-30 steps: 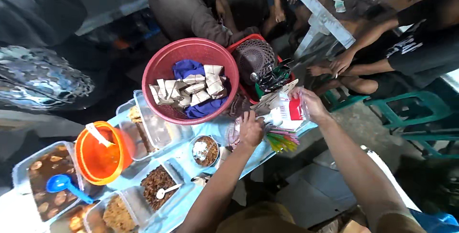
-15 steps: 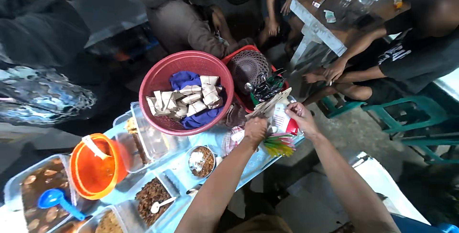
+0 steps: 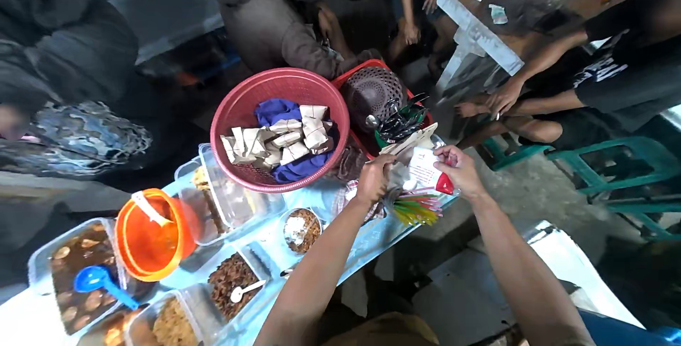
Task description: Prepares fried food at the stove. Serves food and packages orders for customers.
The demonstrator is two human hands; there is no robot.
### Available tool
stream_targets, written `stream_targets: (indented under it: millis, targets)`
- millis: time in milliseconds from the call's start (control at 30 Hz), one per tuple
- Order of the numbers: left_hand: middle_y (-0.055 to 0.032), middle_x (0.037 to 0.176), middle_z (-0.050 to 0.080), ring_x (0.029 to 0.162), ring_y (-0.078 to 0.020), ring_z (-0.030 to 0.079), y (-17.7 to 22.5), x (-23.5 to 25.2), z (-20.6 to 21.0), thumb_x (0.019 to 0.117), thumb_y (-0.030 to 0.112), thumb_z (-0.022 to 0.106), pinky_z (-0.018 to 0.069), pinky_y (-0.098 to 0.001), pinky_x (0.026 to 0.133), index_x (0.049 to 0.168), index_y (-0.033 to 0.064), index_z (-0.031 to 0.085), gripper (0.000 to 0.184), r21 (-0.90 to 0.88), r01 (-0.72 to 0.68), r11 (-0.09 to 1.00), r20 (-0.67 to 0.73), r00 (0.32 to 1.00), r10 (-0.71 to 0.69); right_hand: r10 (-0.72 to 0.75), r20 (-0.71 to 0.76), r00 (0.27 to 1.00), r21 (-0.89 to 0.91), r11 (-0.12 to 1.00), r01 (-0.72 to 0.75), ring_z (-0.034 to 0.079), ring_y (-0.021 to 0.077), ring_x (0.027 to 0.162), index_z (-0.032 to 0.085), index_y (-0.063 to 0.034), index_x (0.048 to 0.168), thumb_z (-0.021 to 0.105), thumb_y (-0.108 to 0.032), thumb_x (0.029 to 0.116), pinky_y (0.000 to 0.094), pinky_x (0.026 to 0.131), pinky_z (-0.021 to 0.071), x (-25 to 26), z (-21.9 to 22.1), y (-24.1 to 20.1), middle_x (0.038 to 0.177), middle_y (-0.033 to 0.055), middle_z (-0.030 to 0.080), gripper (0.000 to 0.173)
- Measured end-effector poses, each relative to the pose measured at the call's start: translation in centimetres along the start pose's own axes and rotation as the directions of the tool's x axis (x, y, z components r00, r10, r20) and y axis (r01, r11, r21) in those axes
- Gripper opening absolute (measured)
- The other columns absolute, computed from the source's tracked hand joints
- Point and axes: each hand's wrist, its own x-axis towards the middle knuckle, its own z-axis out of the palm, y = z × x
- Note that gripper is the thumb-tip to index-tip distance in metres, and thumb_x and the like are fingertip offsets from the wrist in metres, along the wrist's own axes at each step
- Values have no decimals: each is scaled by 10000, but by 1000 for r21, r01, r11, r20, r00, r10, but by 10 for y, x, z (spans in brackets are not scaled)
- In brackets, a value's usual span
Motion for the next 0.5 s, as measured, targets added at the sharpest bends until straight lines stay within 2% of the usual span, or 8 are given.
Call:
stream_targets:
  millis: [33, 67, 133, 200, 267, 367, 433, 500]
  targets:
    - [-80, 1268, 702, 1083, -187, 718, -3, -3, -2, 1066, 120, 505, 586, -419, 994, 1373, 102, 615, 326, -84, 1, 996, 10, 1000, 0, -11, -4, 1000, -22, 1000, 11, 616, 138, 783, 701, -100, 1117, 731, -15, 864, 329, 706, 546, -1, 1, -1, 930, 40, 664, 269]
    - [-63, 1264, 708, 1080, -169, 722, -5, -8, -4, 1066, 111, 499, 590, -409, 996, 1374, 113, 612, 328, -90, -3, 996, -5, 1000, 2, -27, -4, 1000, -66, 997, 27, 617, 143, 790, 703, -105, 1112, 714, -15, 872, 336, 708, 543, -2, 1, -3, 933, 42, 664, 256]
    - [-70, 1220, 718, 1089, -202, 705, -9, -22, -9, 1041, 112, 507, 567, -440, 994, 1272, 96, 675, 286, 106, -30, 994, -58, 998, 36, -88, 23, 996, -262, 961, 91, 641, 174, 870, 709, -109, 1103, 654, -22, 908, 394, 766, 550, -3, 1, -10, 984, 55, 683, 221]
    - [-53, 1274, 691, 1180, -240, 654, -13, -34, -9, 1002, 184, 537, 526, -470, 1022, 1194, 146, 733, 278, 347, -37, 937, 26, 999, 29, -184, 122, 975, -443, 869, 220, 657, 215, 1037, 743, -130, 1074, 642, -49, 932, 463, 907, 557, -3, 4, -16, 1070, 52, 709, 193]
    - [-45, 1360, 642, 1287, -277, 573, -12, -38, -4, 1012, 302, 565, 472, -499, 1074, 1207, 175, 742, 292, 436, -23, 900, 120, 992, -33, -241, 236, 941, -484, 811, 329, 620, 243, 1149, 755, -160, 1084, 716, -166, 943, 485, 996, 521, -1, 11, -19, 1130, 35, 713, 147]
    - [-74, 1346, 626, 1267, -292, 580, -5, -34, -1, 1016, 263, 538, 505, -494, 1039, 1145, 155, 754, 274, 469, 20, 883, 134, 987, -93, -285, 357, 890, -518, 732, 442, 612, 216, 1170, 764, -210, 1097, 708, -366, 965, 466, 1001, 520, 6, 19, -20, 1168, -16, 710, 211]
    - [-89, 1362, 612, 1268, -306, 583, -1, -32, 0, 1023, 234, 524, 526, -504, 1007, 1160, 160, 749, 274, 513, 38, 857, 138, 982, -126, -267, 417, 869, -541, 696, 473, 604, 228, 1188, 769, -204, 1082, 668, -359, 990, 484, 1023, 503, 9, 23, -16, 1178, -12, 707, 207]
    - [-111, 1412, 571, 1312, -343, 547, 5, -29, 2, 1020, 226, 517, 546, -560, 947, 1194, 180, 740, 286, 598, 27, 801, 182, 969, -168, -216, 454, 864, -561, 684, 465, 600, 233, 1202, 775, -209, 1076, 642, -343, 1003, 486, 1029, 500, 9, 28, -12, 1184, -16, 709, 202]
